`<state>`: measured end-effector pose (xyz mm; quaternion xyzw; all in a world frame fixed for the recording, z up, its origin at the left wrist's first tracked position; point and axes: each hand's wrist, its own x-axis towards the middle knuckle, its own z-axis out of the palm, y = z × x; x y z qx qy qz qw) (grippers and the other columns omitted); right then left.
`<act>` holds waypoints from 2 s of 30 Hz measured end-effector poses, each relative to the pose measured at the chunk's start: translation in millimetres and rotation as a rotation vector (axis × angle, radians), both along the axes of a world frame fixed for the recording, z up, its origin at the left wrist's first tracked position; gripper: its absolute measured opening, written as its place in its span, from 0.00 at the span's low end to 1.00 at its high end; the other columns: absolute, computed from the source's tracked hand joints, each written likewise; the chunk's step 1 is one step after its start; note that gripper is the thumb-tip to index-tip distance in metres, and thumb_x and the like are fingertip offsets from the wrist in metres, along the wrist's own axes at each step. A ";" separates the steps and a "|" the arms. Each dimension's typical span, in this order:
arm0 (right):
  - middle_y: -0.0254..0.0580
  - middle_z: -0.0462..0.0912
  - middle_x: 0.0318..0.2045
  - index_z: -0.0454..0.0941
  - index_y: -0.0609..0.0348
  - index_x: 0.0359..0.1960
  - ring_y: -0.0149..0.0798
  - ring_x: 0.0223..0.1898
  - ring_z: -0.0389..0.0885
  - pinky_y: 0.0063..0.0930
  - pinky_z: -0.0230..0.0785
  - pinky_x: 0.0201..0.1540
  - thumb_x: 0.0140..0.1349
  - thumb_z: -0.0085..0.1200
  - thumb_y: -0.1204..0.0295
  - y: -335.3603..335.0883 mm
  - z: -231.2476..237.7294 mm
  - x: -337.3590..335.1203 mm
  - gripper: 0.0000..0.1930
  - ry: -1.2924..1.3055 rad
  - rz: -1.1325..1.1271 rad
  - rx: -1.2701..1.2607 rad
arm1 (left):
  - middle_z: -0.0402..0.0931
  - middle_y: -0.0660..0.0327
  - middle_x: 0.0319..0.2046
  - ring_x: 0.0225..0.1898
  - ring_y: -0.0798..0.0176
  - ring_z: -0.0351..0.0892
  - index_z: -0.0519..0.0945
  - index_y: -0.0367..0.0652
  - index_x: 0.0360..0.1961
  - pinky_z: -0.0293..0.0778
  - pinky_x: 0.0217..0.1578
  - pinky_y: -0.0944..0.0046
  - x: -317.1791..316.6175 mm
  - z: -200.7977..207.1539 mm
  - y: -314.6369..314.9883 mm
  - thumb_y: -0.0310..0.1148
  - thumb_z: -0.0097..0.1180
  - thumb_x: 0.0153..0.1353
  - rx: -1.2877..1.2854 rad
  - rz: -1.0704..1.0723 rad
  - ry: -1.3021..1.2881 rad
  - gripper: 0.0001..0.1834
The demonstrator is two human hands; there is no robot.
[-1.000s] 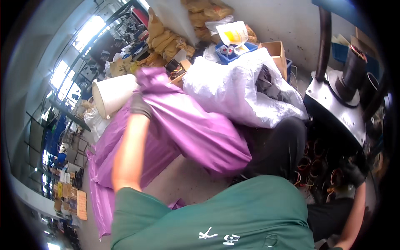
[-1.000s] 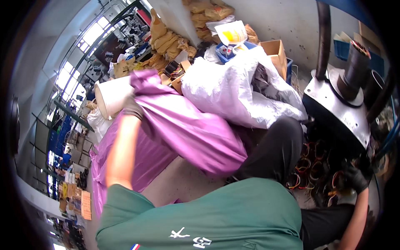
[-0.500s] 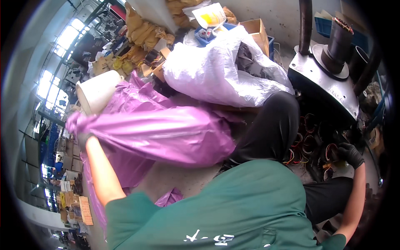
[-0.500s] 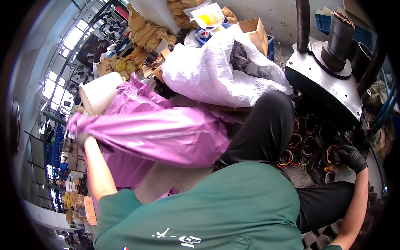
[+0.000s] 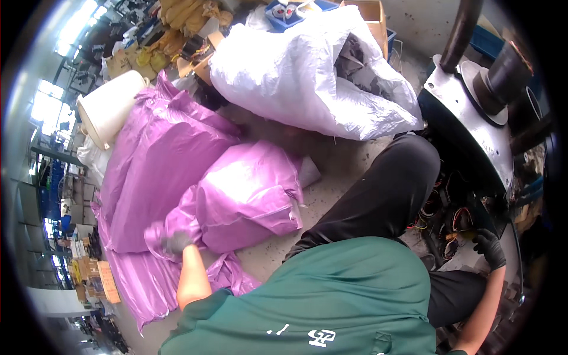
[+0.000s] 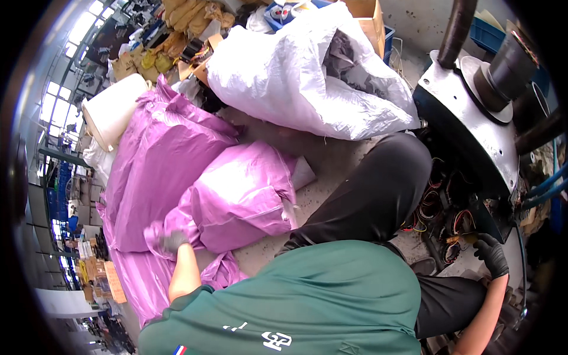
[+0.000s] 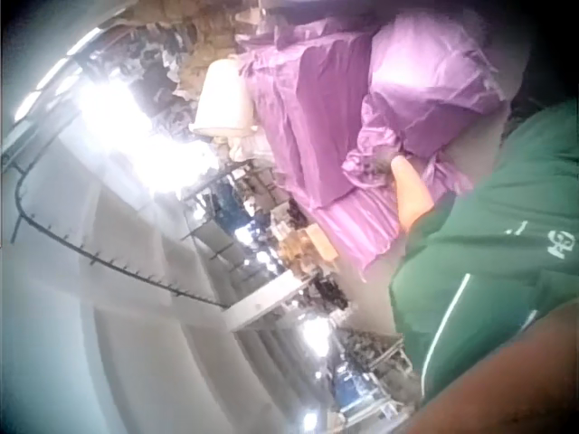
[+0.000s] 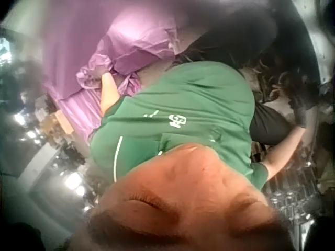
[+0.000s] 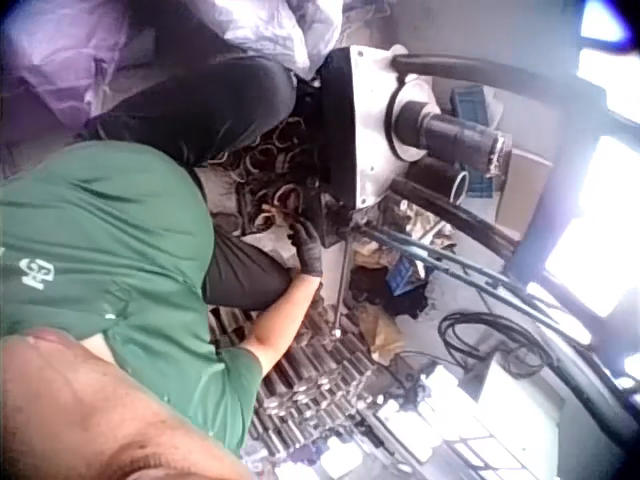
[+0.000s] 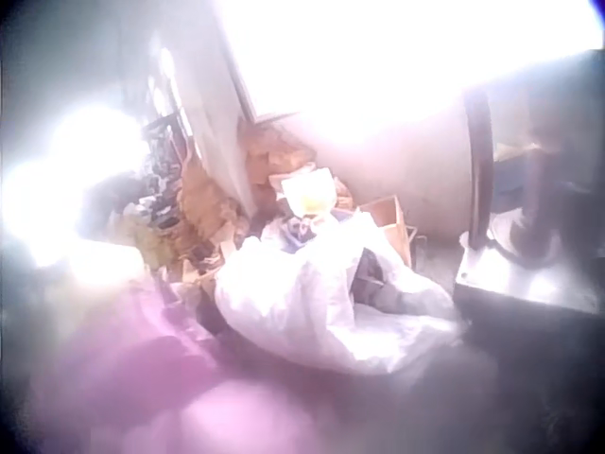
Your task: The person assembles industrial components by inserting a wired motor core into a metal cylindrical housing, using a press machine to secure the parts, and wiping the metal housing with a cloth.
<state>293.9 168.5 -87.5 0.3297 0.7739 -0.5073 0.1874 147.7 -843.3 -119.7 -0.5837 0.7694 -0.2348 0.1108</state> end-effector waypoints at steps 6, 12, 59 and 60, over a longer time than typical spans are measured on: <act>0.40 0.85 0.37 0.75 0.59 0.63 0.34 0.27 0.84 0.26 0.73 0.28 0.71 0.53 0.63 16.8 -6.7 9.2 0.22 -0.112 -0.132 0.039 | 0.76 0.52 0.60 0.66 0.49 0.72 0.78 0.42 0.61 0.67 0.69 0.51 -149.1 -65.0 214.9 0.28 0.61 0.66 0.831 -1.714 0.749 0.22; 0.39 0.85 0.39 0.75 0.56 0.62 0.35 0.29 0.84 0.27 0.73 0.28 0.72 0.54 0.61 21.8 -4.5 29.4 0.21 -0.150 -0.305 -0.036 | 0.76 0.48 0.61 0.64 0.44 0.73 0.80 0.46 0.60 0.68 0.64 0.43 -201.1 -181.4 389.6 0.38 0.56 0.63 0.997 -1.874 -0.427 0.24; 0.53 0.80 0.59 0.69 0.69 0.67 0.49 0.60 0.80 0.45 0.72 0.66 0.65 0.64 0.56 -63.9 15.6 -29.7 0.36 0.941 -0.989 -0.518 | 0.82 0.56 0.53 0.55 0.58 0.81 0.74 0.36 0.64 0.78 0.59 0.57 -127.3 56.7 855.8 0.26 0.71 0.53 3.015 -0.417 -0.721 0.35; 0.53 0.80 0.60 0.70 0.69 0.66 0.49 0.61 0.79 0.46 0.69 0.69 0.67 0.62 0.56 -59.1 11.5 -22.9 0.34 0.946 -1.011 -0.579 | 0.82 0.58 0.51 0.52 0.60 0.82 0.77 0.37 0.60 0.79 0.56 0.58 -126.8 58.2 854.4 0.28 0.72 0.54 2.908 -0.613 -0.773 0.31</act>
